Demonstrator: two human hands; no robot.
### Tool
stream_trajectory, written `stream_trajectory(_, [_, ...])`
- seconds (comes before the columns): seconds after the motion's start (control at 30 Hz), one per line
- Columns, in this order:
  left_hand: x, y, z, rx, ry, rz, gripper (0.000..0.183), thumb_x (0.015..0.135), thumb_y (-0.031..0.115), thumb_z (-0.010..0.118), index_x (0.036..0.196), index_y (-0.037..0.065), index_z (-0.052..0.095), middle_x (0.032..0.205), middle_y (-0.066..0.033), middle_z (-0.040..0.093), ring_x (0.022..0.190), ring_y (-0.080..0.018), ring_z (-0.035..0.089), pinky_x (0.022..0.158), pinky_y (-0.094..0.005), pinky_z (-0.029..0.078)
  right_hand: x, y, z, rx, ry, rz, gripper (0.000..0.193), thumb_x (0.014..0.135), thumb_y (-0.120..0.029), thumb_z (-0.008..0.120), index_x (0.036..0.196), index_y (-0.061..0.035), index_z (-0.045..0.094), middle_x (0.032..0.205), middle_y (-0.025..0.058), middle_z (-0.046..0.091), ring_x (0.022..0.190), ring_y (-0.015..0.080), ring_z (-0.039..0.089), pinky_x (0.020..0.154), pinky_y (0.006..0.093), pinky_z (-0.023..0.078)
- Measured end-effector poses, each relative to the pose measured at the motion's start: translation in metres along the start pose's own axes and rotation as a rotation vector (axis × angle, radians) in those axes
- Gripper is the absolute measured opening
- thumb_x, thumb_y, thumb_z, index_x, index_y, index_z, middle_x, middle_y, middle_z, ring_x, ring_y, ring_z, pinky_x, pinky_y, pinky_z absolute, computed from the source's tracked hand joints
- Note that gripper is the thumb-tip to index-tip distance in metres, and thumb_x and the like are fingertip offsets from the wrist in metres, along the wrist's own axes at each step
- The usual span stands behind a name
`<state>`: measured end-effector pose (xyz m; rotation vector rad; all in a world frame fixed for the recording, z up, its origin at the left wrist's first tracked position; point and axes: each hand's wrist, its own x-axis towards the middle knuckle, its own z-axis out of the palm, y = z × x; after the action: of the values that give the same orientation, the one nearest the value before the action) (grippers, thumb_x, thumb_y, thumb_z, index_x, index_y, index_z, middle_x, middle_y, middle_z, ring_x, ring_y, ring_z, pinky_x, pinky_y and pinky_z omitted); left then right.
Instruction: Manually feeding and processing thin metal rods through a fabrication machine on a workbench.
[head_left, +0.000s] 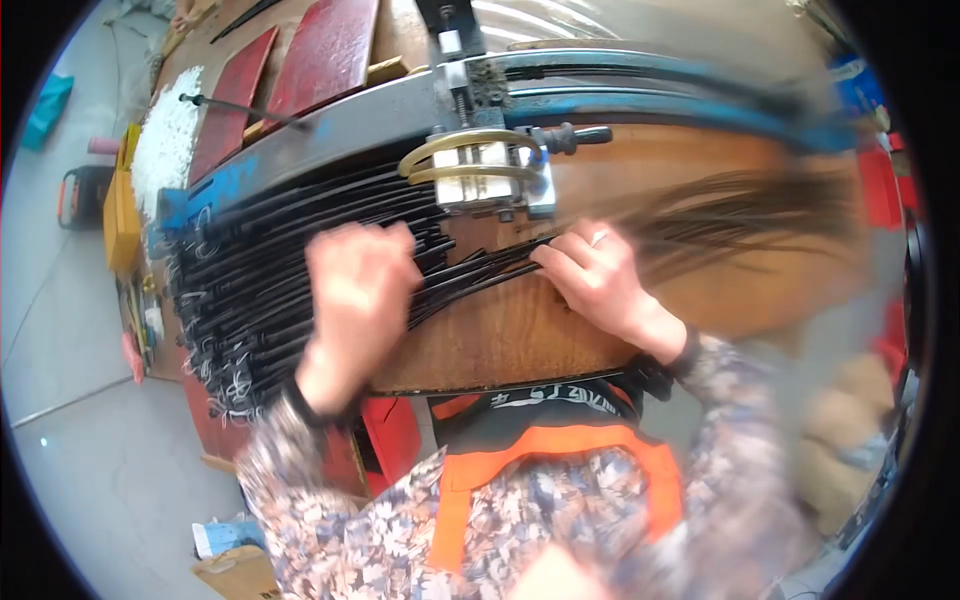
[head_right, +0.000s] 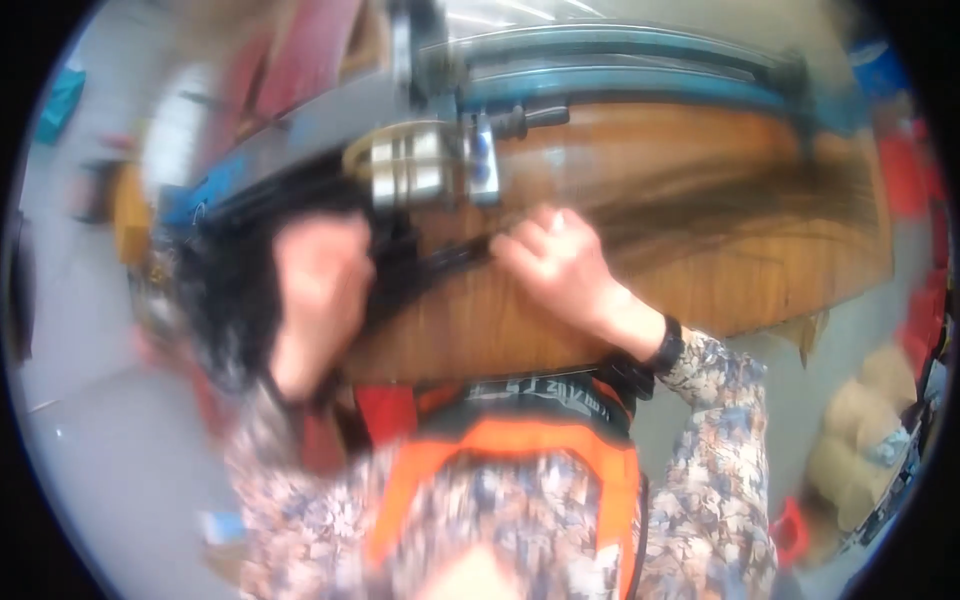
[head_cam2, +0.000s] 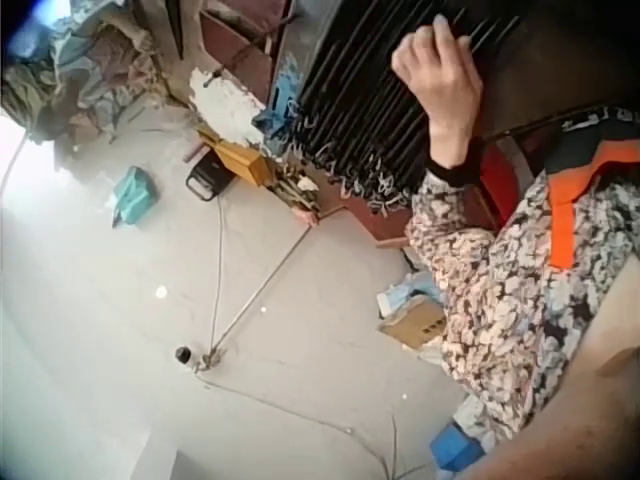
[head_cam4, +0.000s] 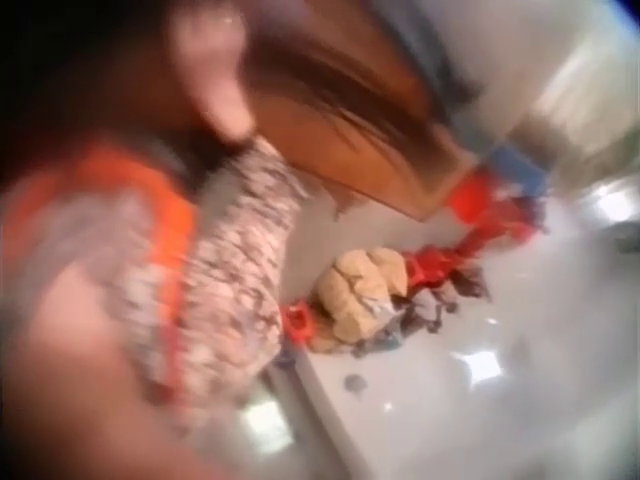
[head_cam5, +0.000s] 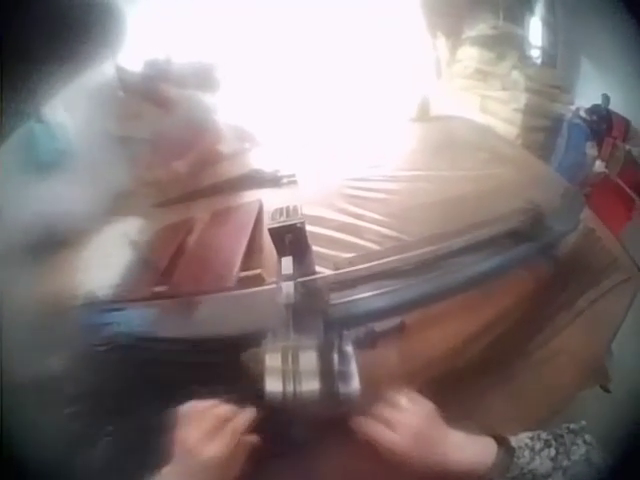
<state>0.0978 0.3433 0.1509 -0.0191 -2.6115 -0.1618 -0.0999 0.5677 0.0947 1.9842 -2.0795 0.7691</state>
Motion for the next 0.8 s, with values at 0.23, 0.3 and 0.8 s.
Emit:
stream_trajectory(0.23, [-0.008, 0.056, -0.022, 0.002, -0.176, -0.208, 0.049, 0.081, 0.002, 0.071, 0.129, 0.007, 0.065, 0.072, -0.006, 0.047, 0.064, -0.023, 0.052, 0.055, -0.036, 0.046, 0.005, 0.033, -0.02, -0.046, 0.446, -0.165, 0.044, 0.082, -0.025, 0.077, 0.121, -0.0078, 0.066, 0.086, 0.0019, 0.062, 0.071, 0.0173, 0.06, 0.057, 0.0323, 0.048])
stream_trajectory(0.3, [0.009, 0.053, -0.034, 0.064, -0.199, -0.151, 0.049, 0.081, 0.003, 0.07, 0.129, 0.008, 0.065, 0.072, -0.0048, 0.047, 0.064, -0.0217, 0.052, 0.055, -0.0346, 0.045, -0.015, 0.046, -0.033, -0.1, 0.338, -0.023, 0.042, 0.088, -0.024, 0.072, 0.125, -0.0065, 0.064, 0.085, 0.0029, 0.062, 0.067, 0.0167, 0.058, 0.05, 0.032, 0.041])
stream_trajectory(0.8, [0.06, -0.049, -0.175, 0.398, 0.313, -0.197, 0.008, 0.096, 0.005, 0.064, 0.101, 0.0, 0.061, 0.084, -0.0169, 0.06, 0.07, -0.0327, 0.058, 0.064, -0.0378, 0.046, 0.141, 0.075, -0.038, 0.389, 0.246, 0.222, 0.018, 0.098, -0.016, 0.062, 0.111, -0.0075, 0.072, 0.092, 0.0073, 0.074, 0.082, 0.0139, 0.069, 0.075, 0.0279, 0.055])
